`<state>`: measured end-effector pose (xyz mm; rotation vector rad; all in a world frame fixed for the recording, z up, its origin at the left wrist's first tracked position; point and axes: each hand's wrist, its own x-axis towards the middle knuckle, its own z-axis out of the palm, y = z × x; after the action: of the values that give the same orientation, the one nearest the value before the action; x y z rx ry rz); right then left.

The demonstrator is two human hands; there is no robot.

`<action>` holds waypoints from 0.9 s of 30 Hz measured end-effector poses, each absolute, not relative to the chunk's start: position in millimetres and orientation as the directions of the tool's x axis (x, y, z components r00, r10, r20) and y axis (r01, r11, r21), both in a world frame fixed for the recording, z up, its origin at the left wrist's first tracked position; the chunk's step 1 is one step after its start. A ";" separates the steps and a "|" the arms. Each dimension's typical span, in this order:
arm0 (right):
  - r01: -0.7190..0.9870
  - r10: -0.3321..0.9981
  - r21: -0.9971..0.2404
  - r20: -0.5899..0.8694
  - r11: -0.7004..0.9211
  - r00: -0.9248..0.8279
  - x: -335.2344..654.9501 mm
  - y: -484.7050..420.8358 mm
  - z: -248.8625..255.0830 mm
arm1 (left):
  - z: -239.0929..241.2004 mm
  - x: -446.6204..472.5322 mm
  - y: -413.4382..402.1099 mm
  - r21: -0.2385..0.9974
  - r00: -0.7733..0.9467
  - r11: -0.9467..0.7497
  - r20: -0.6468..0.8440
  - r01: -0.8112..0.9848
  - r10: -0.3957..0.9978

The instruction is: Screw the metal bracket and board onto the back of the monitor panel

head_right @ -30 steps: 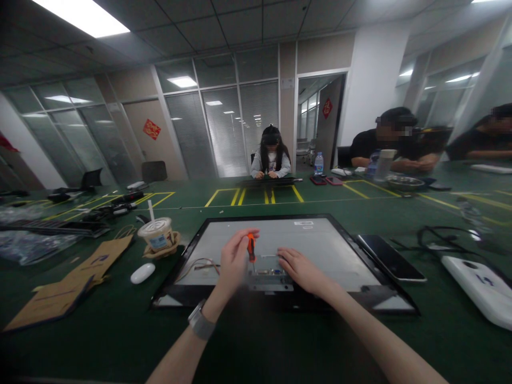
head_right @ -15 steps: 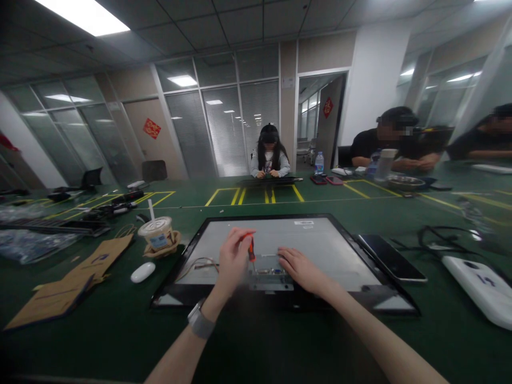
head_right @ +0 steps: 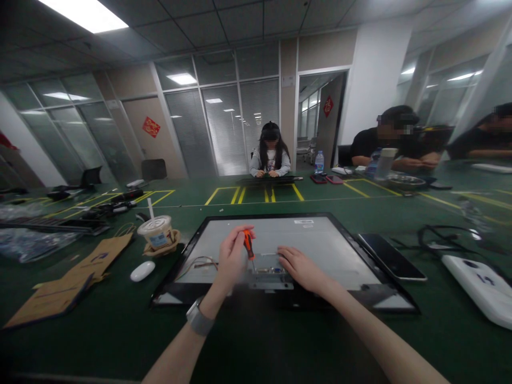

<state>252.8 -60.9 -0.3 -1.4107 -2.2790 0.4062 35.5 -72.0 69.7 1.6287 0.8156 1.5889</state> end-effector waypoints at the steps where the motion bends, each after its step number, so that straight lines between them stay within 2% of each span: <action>1: 0.774 0.899 -0.456 0.201 0.438 -0.390 253.0 -60.7 -0.6 | 70.5 35.5 -72.6 0.840 0.048 -0.540 0.542 -0.053 0.839; 7: 0.769 0.894 -0.457 0.201 0.448 -0.401 251.9 -62.0 1.5 | 68.4 37.3 -70.4 0.782 -0.010 -0.623 0.623 0.029 0.782; 11: 0.776 0.899 -0.457 0.186 0.435 -0.396 250.3 -63.8 5.7 | 64.9 36.9 -67.5 0.810 -0.001 -0.586 0.586 0.028 0.810; 16: 0.782 0.901 -0.448 0.190 0.433 -0.390 250.9 -63.1 4.8 | 62.7 37.8 -67.4 0.865 0.038 -0.495 0.499 -0.076 0.866; 21: 0.774 0.895 -0.449 0.205 0.446 -0.397 252.5 -61.3 0.1 | 61.1 38.3 -67.5 0.839 0.017 -0.544 0.544 -0.020 0.839; 27: 0.777 0.900 -0.454 0.199 0.436 -0.388 252.1 -62.6 2.1 | 63.7 36.8 -70.1 0.857 0.011 -0.515 0.515 -0.016 0.857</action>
<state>252.1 -62.6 2.1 -1.4191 -2.2794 0.4025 36.8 -70.1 63.7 1.5912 0.8818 1.5887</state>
